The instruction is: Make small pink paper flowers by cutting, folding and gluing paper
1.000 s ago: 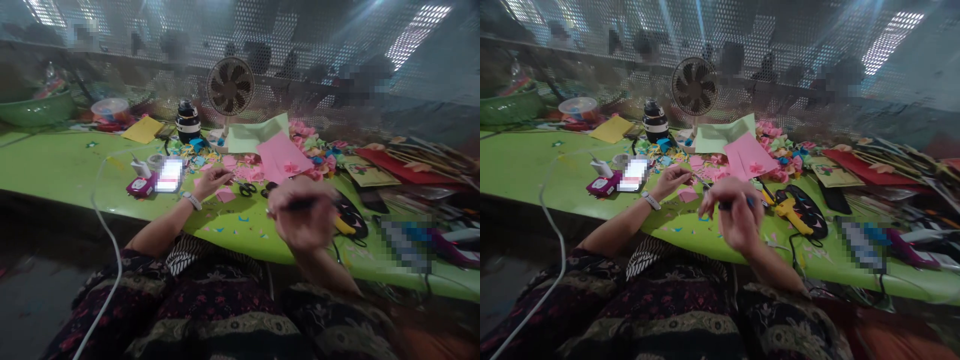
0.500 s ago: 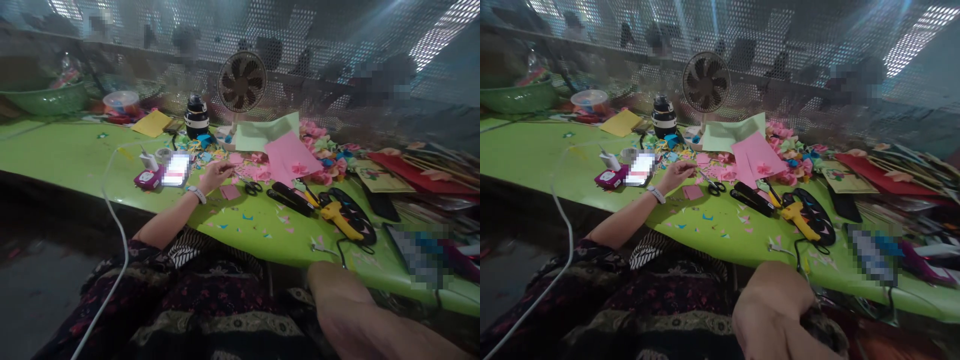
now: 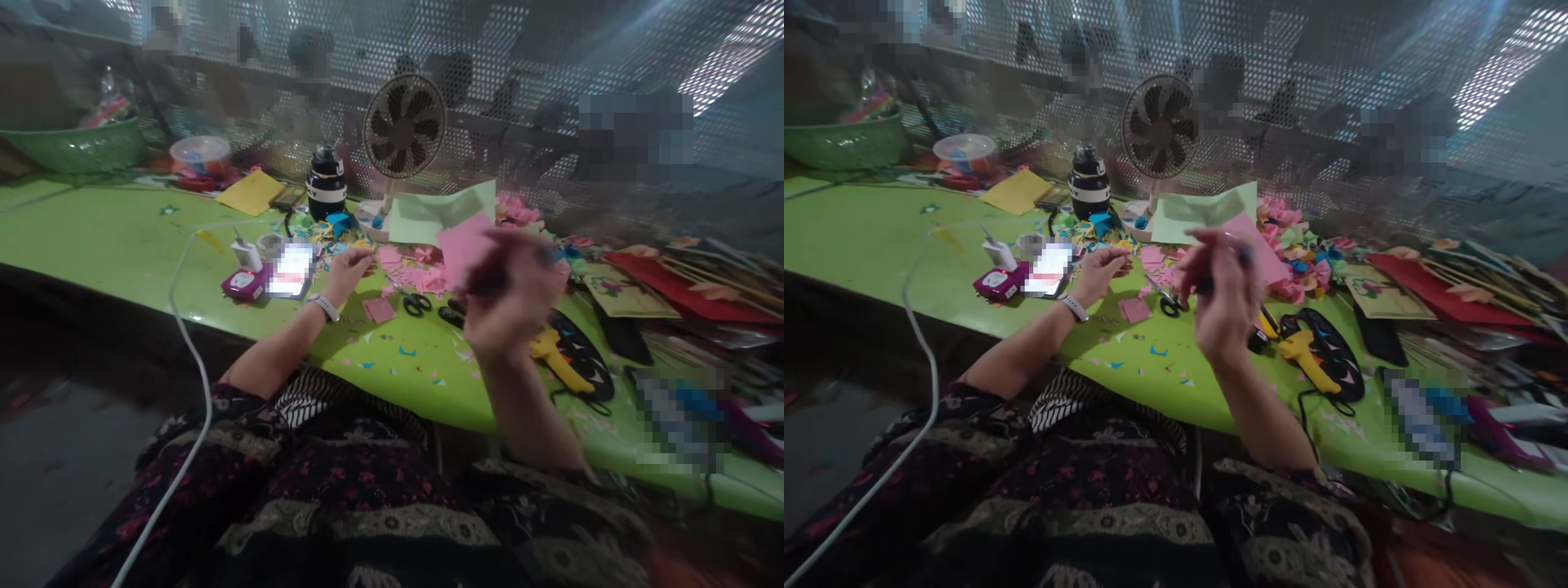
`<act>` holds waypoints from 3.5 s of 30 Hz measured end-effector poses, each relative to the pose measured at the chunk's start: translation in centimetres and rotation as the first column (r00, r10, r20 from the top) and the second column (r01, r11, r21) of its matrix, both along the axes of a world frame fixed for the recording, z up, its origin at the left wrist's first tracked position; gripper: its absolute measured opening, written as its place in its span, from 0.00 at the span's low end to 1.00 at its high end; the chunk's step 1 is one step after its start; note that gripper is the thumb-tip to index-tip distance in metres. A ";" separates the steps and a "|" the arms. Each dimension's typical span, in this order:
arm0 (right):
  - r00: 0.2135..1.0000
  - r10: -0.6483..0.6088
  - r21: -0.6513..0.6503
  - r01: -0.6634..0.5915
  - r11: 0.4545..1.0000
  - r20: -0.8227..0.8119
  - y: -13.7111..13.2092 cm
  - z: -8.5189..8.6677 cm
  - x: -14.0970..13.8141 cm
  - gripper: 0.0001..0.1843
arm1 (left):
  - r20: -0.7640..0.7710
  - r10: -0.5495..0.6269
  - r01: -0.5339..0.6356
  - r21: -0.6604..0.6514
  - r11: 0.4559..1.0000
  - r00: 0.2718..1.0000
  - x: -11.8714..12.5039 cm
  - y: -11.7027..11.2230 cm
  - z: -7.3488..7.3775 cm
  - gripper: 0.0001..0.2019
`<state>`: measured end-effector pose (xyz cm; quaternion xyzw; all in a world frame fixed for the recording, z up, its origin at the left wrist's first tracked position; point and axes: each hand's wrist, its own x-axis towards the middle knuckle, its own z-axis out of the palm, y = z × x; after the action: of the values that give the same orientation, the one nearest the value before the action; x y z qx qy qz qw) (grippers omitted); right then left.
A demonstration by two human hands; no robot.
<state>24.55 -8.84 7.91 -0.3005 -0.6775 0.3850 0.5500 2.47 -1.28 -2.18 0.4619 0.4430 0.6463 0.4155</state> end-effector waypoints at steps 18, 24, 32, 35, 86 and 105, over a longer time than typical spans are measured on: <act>0.739 -0.183 0.165 0.098 0.981 0.648 9.9 -10.3 -3.3 0.16 | -0.030 -0.038 0.041 0.086 0.995 0.999 0.3 -0.5 0.3 0.12; 0.825 -0.268 0.336 0.102 0.936 0.498 9.4 -8.8 -1.8 0.22 | -0.241 -0.151 0.204 0.214 0.955 0.959 1.1 -0.6 -0.4 0.15; 0.799 -0.238 0.386 0.008 0.922 0.552 9.0 -8.8 -1.8 0.21 | -0.359 -0.138 0.251 0.292 0.923 0.923 1.2 0.0 -1.3 0.11; 0.799 -0.255 0.388 0.029 0.921 0.544 9.2 -8.7 -1.6 0.22 | -0.391 -0.116 0.261 0.342 0.903 0.913 1.1 -0.1 -1.2 0.11; 0.419 -0.445 0.369 0.252 0.895 0.792 9.6 -3.8 2.6 0.15 | -0.123 -0.149 0.166 0.134 0.977 0.981 0.6 -0.6 -0.1 0.11; 0.157 -0.213 0.209 0.046 0.977 0.964 7.1 -3.2 -0.1 0.13 | -0.095 -0.084 0.091 0.080 0.993 0.992 0.4 -0.7 0.6 0.09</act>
<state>24.47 -1.69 4.70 -0.4979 -0.8666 0.0073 0.0333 2.82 -1.97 -1.59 0.5270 0.4134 0.6237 0.4029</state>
